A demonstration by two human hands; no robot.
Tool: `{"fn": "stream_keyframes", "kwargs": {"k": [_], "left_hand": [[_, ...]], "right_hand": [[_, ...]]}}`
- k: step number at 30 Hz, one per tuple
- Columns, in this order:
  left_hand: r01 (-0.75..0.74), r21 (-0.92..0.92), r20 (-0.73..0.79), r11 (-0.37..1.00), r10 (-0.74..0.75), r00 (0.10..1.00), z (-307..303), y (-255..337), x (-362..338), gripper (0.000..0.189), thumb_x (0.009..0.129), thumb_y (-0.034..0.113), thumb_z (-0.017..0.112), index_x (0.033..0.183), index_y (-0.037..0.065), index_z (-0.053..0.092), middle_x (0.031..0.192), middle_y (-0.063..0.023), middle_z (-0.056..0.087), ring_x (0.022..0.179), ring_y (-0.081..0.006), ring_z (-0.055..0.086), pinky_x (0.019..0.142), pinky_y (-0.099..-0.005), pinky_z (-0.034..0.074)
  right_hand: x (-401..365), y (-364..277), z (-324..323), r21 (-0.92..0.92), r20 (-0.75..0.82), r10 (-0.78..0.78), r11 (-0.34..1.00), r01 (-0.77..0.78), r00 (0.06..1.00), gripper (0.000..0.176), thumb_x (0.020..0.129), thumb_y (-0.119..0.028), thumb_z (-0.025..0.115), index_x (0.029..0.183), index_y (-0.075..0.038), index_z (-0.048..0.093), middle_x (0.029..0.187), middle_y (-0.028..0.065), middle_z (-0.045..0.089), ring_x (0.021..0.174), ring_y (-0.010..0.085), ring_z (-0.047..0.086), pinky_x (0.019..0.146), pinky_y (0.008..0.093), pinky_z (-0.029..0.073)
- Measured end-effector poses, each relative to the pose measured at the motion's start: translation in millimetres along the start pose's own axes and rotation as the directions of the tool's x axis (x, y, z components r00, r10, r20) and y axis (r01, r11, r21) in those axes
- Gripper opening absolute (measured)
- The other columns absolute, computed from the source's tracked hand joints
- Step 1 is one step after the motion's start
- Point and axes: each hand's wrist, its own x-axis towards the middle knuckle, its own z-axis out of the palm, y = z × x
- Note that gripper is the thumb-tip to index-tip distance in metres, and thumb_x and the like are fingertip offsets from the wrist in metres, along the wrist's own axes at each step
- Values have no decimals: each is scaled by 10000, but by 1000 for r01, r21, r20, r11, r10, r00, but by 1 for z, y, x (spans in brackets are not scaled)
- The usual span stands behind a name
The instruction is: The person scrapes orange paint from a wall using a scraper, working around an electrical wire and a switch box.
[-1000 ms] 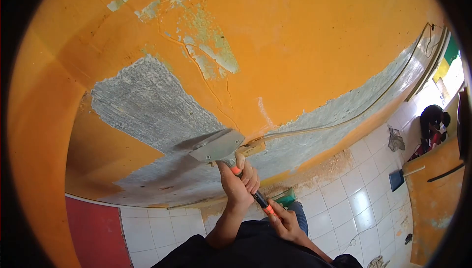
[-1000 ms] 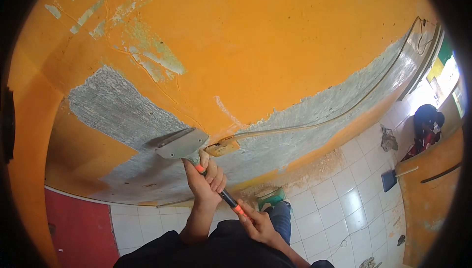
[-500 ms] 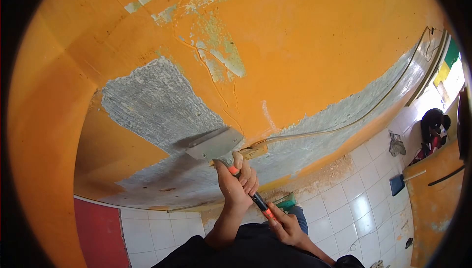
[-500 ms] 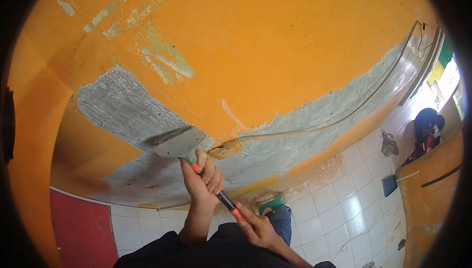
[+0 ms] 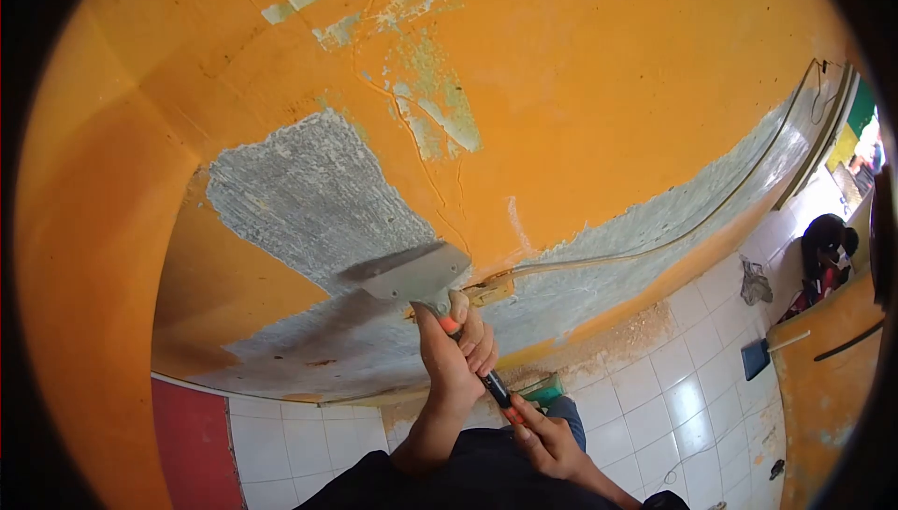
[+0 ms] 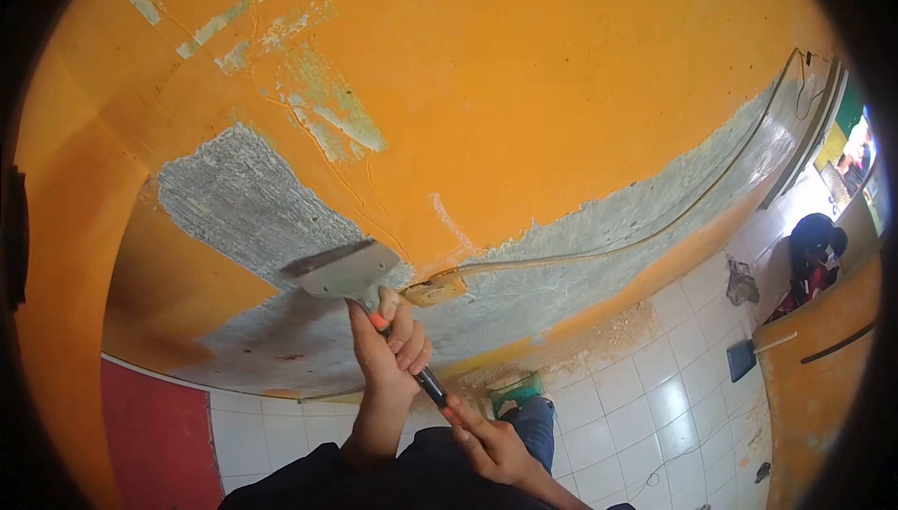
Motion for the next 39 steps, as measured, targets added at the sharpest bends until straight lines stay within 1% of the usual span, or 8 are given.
{"fn": "stream_keyframes", "kwargs": {"k": [4, 11, 13, 16, 19, 22, 25, 39], "left_hand": [[-6, -57, 4, 998, 7, 1000, 7, 5, -2, 504, 944, 608, 245, 724, 184, 406, 453, 54, 250, 304, -74, 183, 271, -226, 190], [-21, -93, 46, 995, 26, 999, 17, 15, -1, 506, 948, 602, 242, 724, 182, 414, 450, 55, 255, 301, -70, 196, 264, -222, 190], [-38, -102, 62, 994, 44, 997, 16, 15, 0, 509, 947, 604, 243, 723, 181, 413, 448, 56, 253, 300, -70, 198, 264, -222, 192], [-7, -104, 126, 995, 20, 992, 5, 9, -2, 495, 957, 586, 233, 769, 173, 430, 477, 49, 284, 315, -67, 221, 269, -216, 210], [-95, -204, 270, 974, 149, 951, 9, 10, -3, 465, 973, 549, 226, 851, 158, 444, 518, 39, 319, 333, -66, 253, 280, -212, 254], [-136, -293, 371, 946, 243, 896, 8, 5, 4, 460, 976, 538, 219, 922, 140, 443, 551, 31, 339, 346, -68, 279, 291, -215, 297], [-76, -364, 446, 928, 246, 861, -5, -12, 8, 494, 961, 564, 213, 950, 126, 441, 552, 30, 333, 345, -68, 292, 291, -221, 318], [-105, -395, 432, 913, 285, 856, 6, 2, 7, 495, 966, 556, 205, 928, 124, 443, 496, 39, 313, 318, -66, 294, 272, -222, 317]], "right_hand": [[0, -12, -5, -43, 47, 94, 995, -92, 994, 489, 945, -71, 478, 1415, -69, 343, 1035, 132, 670, 620, 147, 607, 641, 262, 503], [2, -23, -3, -15, -16, -27, 1000, 26, 1000, 479, 947, -86, 484, 1407, -60, 355, 1050, 132, 668, 624, 158, 617, 646, 266, 504], [4, -25, -6, -28, -14, 22, 999, -22, 1000, 480, 947, -88, 488, 1407, -57, 355, 946, 117, 677, 616, 144, 606, 634, 259, 495], [-4, -15, -1, 44, -16, 74, 996, -73, 997, 476, 950, -94, 491, 1406, -55, 359, 821, 92, 653, 612, 116, 589, 613, 250, 481], [-1, -26, -11, 145, 29, 108, 983, -112, 994, 474, 954, -100, 488, 1406, -48, 355, 730, 66, 608, 606, 102, 573, 593, 245, 466], [-2, -37, -14, 179, 77, 117, 975, -129, 990, 501, 973, -105, 449, 1443, -58, 280, 748, 14, 532, 613, 66, 454, 571, 226, 410], [-2, -38, -13, 92, 15, 74, 993, -75, 997, 504, 972, -103, 447, 1444, -58, 275, 741, 8, 531, 605, 62, 447, 564, 221, 404], [5, -50, -13, -30, 26, 16, 999, -15, 1000, 509, 949, -86, 466, 1428, -43, 300, 706, 31, 553, 582, 86, 492, 574, 231, 432]]}}
